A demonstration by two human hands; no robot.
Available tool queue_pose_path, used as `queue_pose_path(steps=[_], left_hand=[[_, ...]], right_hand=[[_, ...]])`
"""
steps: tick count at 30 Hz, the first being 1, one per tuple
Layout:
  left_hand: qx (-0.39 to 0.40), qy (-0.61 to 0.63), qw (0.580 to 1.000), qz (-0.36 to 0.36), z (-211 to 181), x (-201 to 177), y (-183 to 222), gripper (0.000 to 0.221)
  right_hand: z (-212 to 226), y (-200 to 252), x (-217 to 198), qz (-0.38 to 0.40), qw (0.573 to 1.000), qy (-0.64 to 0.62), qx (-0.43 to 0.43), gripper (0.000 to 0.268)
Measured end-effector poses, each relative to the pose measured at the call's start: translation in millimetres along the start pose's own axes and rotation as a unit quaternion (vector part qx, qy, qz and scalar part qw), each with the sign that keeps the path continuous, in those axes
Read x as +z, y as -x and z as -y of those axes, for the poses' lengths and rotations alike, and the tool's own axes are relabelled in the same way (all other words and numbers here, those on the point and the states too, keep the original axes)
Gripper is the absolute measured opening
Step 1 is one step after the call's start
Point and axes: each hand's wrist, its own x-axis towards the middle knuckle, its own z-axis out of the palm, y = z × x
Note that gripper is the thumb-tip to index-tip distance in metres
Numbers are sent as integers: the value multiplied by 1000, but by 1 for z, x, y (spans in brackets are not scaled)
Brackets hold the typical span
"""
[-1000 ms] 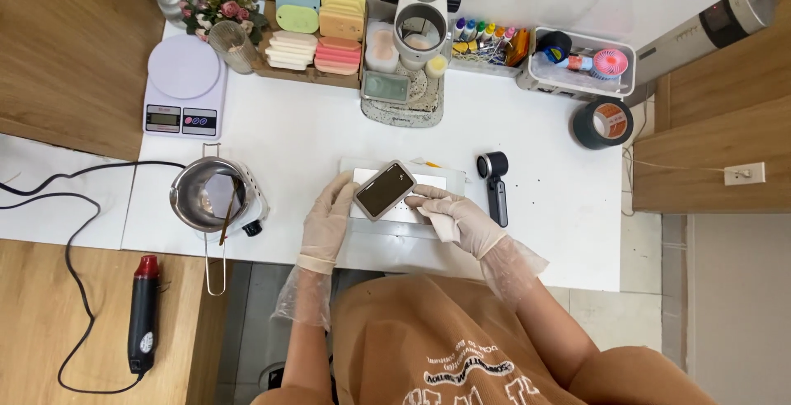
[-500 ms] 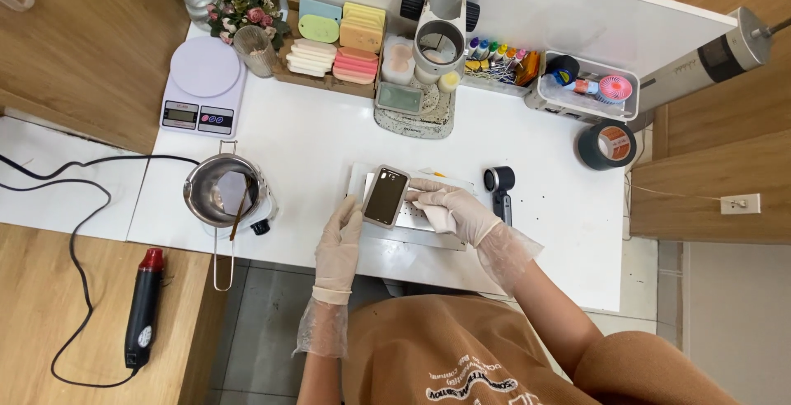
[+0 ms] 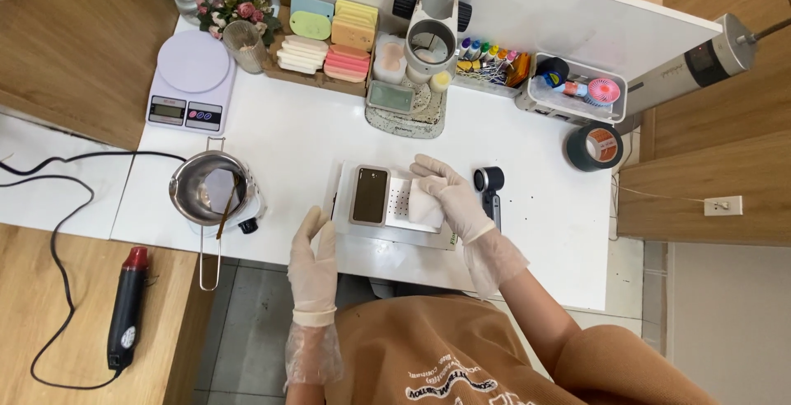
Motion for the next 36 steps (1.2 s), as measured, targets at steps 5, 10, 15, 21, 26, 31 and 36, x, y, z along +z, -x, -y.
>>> queue_pose_path(steps=[5,10,15,21,26,31,36], left_hand=[[3,142,989,49,-38,6,10,52],[-53,189,961,197,-100,26,0,57],[-164,184,946,209,-103,26,-24,25],[-165,101,957,215,-106,2,-53,21],[-149,116,958,217,-89,-19,-74,19],[-130,118,966,188,-72,-50,-89,19],[-131,153,969,144,-51,-86,-107,18]], right_hand=[[54,57,52,-14,990,72,-120,64],[73,78,88,-12,989,38,-144,67],[82,77,106,-47,987,73,-133,62],[71,65,115,-113,986,104,-62,44],[54,51,133,-140,982,126,-21,34],[47,36,175,-155,980,122,-31,27],[42,14,210,-158,968,182,76,28]])
